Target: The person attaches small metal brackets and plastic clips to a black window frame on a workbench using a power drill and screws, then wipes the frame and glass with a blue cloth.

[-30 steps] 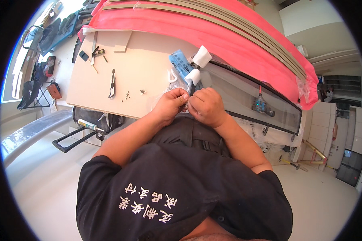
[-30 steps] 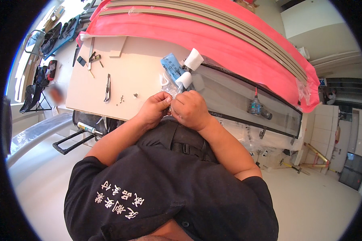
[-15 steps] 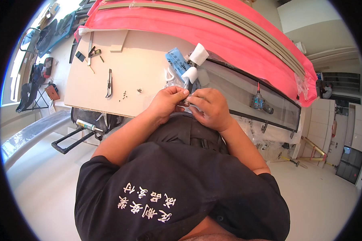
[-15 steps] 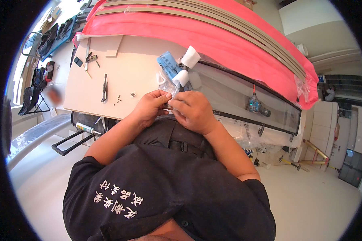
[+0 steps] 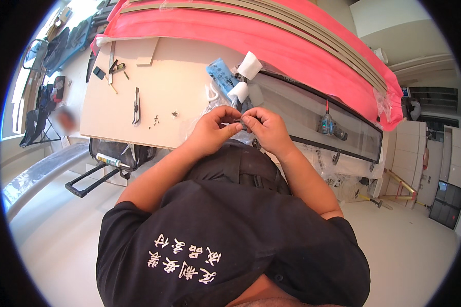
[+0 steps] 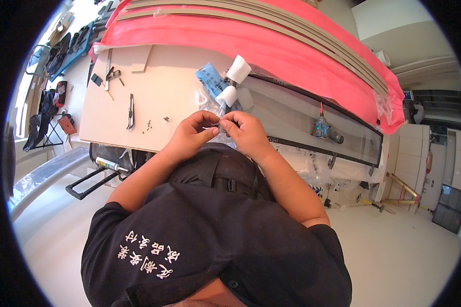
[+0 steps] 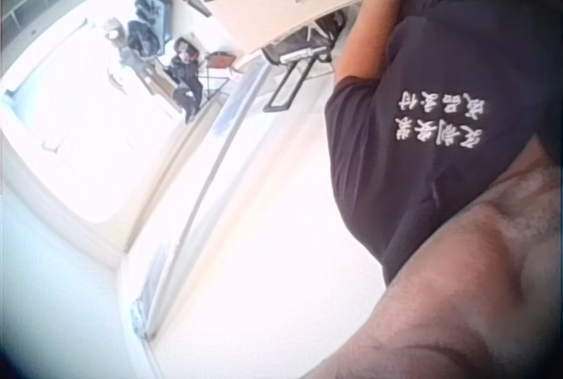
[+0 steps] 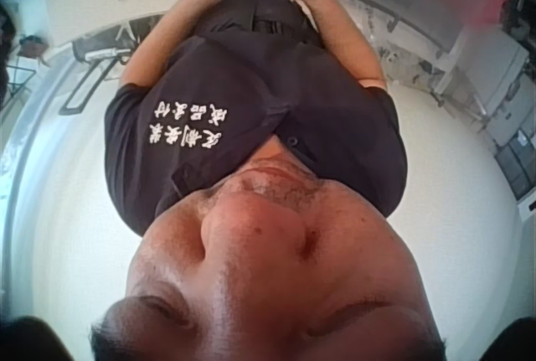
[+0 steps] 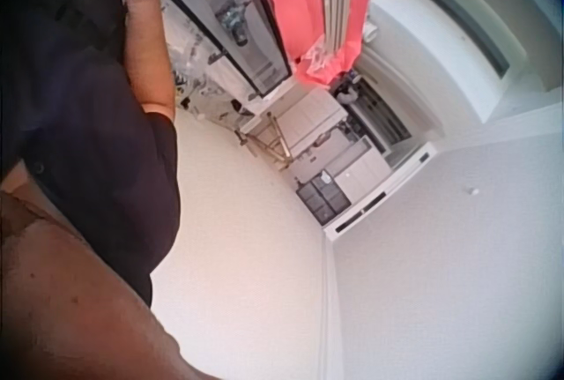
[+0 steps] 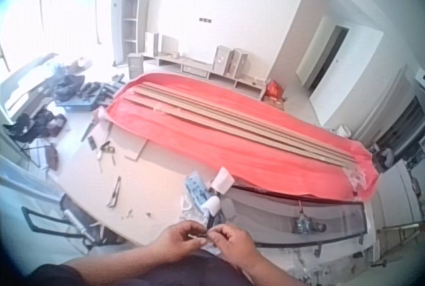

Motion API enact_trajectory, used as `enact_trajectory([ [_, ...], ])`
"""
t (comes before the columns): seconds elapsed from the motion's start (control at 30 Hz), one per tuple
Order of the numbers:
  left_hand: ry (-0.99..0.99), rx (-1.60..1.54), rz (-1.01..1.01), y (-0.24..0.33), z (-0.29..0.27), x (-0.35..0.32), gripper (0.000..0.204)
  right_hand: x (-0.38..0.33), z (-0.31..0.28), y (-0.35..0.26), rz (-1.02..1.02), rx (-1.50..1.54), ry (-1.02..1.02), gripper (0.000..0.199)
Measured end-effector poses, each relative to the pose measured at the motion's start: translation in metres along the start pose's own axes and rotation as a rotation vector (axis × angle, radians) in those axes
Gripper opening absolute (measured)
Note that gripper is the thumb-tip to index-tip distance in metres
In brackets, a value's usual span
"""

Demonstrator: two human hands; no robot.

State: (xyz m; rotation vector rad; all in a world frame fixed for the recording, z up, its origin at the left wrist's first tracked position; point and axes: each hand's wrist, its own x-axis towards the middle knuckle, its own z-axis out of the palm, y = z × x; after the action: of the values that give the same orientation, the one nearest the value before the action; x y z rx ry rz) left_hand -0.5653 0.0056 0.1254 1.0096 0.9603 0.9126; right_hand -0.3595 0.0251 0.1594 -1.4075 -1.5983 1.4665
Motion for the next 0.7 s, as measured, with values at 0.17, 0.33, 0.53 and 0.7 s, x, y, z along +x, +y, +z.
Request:
enact_trajectory([
  [0.17, 0.064, -0.06, -0.062, -0.001, -0.004, 0.0, 0.016, -0.005, 0.009, -0.01, -0.121, -0.029, 0.077, 0.018],
  [0.33, 0.034, -0.013, -0.072, 0.002, -0.003, -0.002, 0.016, -0.007, 0.004, -0.023, -0.318, -0.41, 0.129, 0.011],
  [0.53, -0.021, -0.169, -0.106, -0.004, -0.003, 0.006, 0.017, -0.002, 0.007, -0.023, -0.326, -0.443, 0.134, 0.008],
  [0.7, -0.018, -0.224, -0.152, -0.005, 0.0, 0.009, 0.018, 0.002, 0.011, -0.022, -0.322, -0.454, 0.18, 0.008],
])
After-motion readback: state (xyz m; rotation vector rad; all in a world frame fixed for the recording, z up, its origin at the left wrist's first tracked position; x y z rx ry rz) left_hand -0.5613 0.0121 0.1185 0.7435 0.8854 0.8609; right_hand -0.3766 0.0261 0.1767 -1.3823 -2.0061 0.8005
